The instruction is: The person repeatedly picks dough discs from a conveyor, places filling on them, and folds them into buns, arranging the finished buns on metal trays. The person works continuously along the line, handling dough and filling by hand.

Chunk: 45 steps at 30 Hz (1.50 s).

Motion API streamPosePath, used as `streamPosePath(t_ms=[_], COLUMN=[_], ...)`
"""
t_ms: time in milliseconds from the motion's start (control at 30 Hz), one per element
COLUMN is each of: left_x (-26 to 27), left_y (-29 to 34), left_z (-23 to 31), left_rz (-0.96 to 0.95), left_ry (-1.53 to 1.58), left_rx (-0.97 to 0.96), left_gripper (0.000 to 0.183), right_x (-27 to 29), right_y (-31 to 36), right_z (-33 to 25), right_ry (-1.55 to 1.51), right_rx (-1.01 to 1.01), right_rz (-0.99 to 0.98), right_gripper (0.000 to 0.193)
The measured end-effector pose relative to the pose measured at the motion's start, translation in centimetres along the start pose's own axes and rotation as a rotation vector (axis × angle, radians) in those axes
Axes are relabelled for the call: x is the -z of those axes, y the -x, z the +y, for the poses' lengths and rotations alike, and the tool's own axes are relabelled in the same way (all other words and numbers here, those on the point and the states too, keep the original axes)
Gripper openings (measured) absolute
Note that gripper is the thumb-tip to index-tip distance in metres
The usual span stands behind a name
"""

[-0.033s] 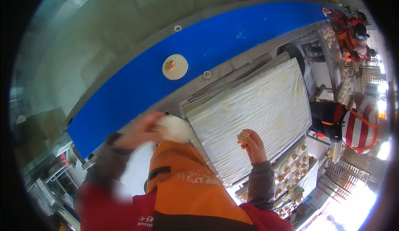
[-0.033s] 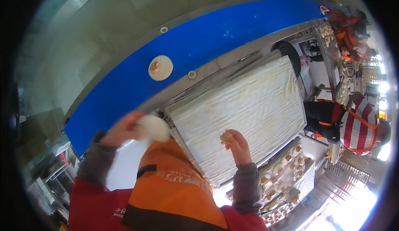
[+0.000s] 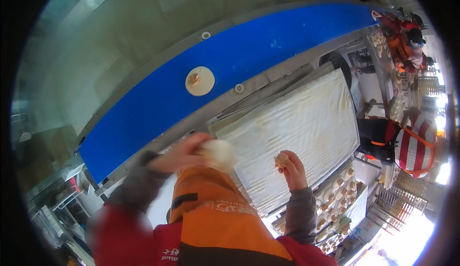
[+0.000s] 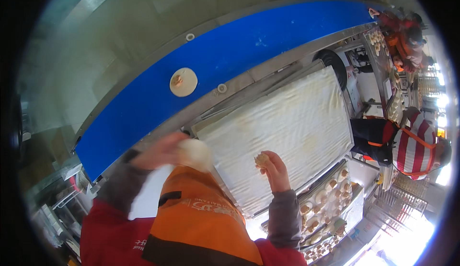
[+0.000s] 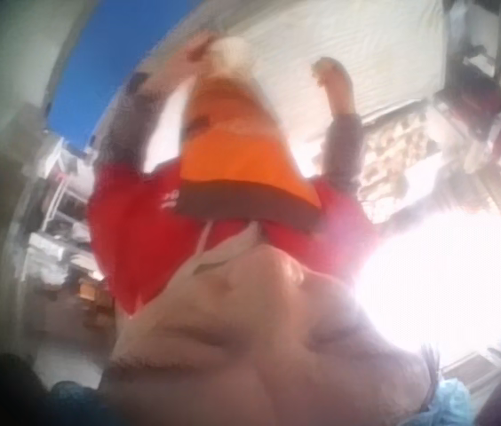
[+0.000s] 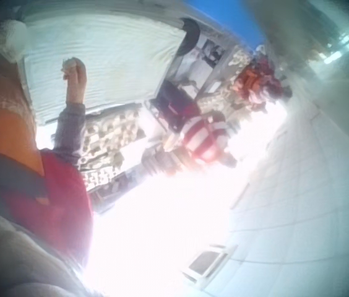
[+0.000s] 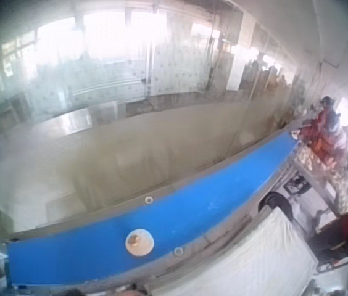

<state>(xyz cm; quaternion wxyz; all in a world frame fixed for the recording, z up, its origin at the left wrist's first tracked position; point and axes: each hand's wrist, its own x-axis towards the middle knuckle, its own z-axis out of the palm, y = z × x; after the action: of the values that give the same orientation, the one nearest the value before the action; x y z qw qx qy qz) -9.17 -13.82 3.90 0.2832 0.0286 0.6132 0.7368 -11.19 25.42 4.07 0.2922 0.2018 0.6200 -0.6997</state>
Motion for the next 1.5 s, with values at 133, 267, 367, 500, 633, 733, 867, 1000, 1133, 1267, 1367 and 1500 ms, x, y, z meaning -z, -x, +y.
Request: streamPosePath(t_ms=[133, 267, 367, 500, 633, 733, 867, 1000, 1133, 1267, 1367, 1500], left_x=[-8.4, -5.5, 3.4, 12.2, 18.2, 21.6, 20.8, 17.7, 8.6, -5.9, -14.6, -19.5], left_y=[-9.4, -7.7, -4.4, 2.0, 7.1, 10.9, 15.4, 16.6, 14.2, 4.0, -3.5, -7.6], left_z=[-0.7, -0.1, -1.4, -7.7, -10.9, -10.9, -12.7, -10.2, -3.0, -1.4, -2.7, -4.5], left_rz=[0.113, 0.402, 0.901, 0.998, 0.905, 0.789, 0.785, 0.91, 0.692, 0.091, -0.186, -0.151], left_ry=[-0.351, -0.809, -1.019, -1.271, -0.237, -0.494, -0.939, -0.811, -0.163, -0.002, -0.067, -0.894], left_rx=[-0.105, -0.514, -0.245, 0.098, 0.153, 0.521, 0.149, 0.133, 0.173, 0.173, 0.224, -0.105], left_gripper=[0.041, 0.037, 0.044, 0.041, 0.058, 0.051, 0.038, 0.045, 0.052, 0.052, 0.049, 0.056], right_x=[0.9, 1.8, 2.1, 1.9, 1.5, 1.7, 3.3, 6.2, 8.0, 8.3, 8.5, 8.8], right_y=[1.3, 2.2, 2.6, 2.8, 1.9, 1.7, 2.8, 5.5, 9.3, 12.4, 15.0, 18.7], right_z=[0.3, 0.7, 1.6, 2.4, 1.7, 1.4, 2.6, 4.6, 6.9, 10.2, 13.0, 16.1], right_ry=[0.0, 0.048, 0.042, 0.132, 0.2, 0.168, -0.006, -0.183, -0.227, -0.269, -0.348, -0.438], right_rx=[0.051, -0.004, -0.006, -0.008, 0.028, 0.102, 0.063, 0.099, 0.071, 0.058, 0.112, 0.12], right_rz=[0.002, 0.117, 0.11, 0.077, 0.008, -0.04, 0.004, 0.056, 0.194, 0.301, 0.295, 0.355], right_gripper=[0.03, 0.031, 0.031, 0.033, 0.034, 0.035, 0.035, 0.035, 0.036, 0.037, 0.036, 0.034])
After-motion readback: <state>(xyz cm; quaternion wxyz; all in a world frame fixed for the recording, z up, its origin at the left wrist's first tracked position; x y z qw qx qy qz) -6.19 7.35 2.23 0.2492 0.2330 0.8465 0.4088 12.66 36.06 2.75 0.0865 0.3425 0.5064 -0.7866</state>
